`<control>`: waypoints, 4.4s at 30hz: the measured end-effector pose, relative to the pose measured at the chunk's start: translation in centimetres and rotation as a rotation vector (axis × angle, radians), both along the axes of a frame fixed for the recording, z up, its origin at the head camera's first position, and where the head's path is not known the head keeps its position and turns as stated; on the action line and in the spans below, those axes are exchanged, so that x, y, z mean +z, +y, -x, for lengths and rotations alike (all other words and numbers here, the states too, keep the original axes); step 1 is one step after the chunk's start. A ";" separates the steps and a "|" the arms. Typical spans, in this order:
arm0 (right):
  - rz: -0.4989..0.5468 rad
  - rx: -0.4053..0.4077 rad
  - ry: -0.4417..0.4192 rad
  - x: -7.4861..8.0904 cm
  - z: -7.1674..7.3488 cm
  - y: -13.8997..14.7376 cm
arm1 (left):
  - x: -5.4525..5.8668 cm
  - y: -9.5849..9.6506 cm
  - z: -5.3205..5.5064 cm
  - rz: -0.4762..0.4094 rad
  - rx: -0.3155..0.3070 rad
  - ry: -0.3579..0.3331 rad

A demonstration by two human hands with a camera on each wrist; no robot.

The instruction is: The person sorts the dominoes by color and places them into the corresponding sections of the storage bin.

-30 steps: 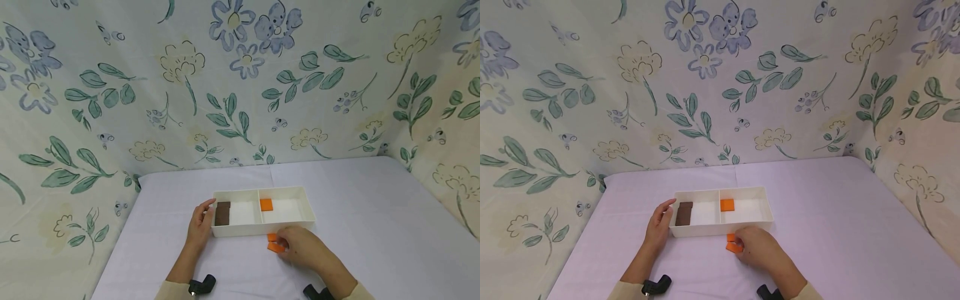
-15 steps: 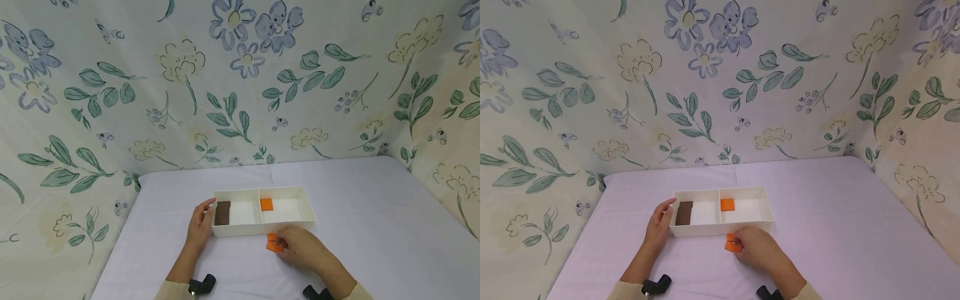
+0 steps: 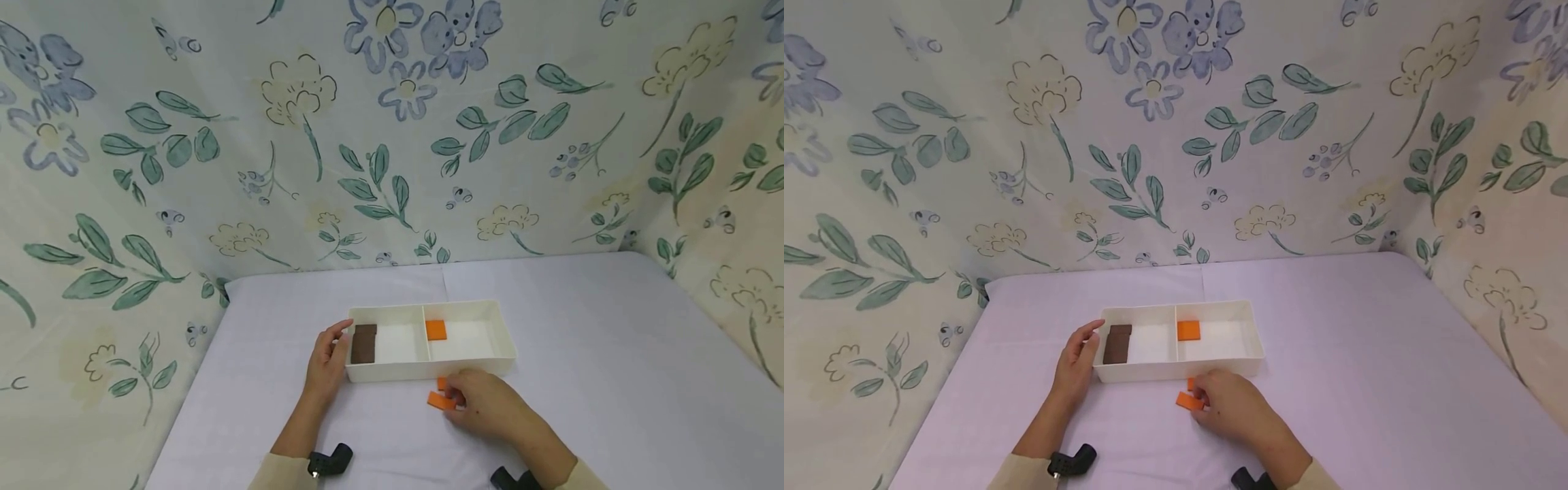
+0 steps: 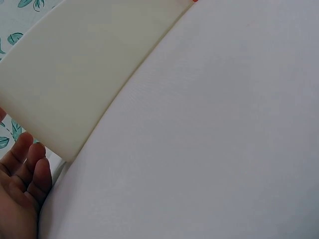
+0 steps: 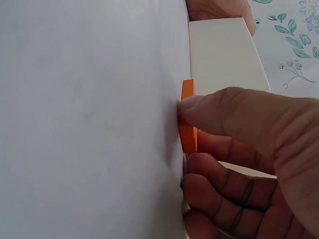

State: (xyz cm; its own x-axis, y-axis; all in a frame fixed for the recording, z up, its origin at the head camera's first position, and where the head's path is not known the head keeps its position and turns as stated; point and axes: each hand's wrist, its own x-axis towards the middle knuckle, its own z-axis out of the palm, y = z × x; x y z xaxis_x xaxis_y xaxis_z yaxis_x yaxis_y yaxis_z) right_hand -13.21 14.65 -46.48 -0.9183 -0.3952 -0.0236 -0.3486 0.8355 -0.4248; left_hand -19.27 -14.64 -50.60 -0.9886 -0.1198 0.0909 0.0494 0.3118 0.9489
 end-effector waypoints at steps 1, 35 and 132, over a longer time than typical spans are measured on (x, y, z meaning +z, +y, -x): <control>-0.006 -0.004 -0.002 0.0 0.0 0.0 | 0.0 0.0 0.0 -0.001 -0.001 -0.001; 0.113 0.002 -0.175 1.6 0.5 0.7 | 0.2 0.0 -0.1 -0.003 0.002 0.001; 0.097 0.044 -0.323 4.1 0.4 1.9 | -0.1 0.1 -0.1 -0.037 0.001 0.033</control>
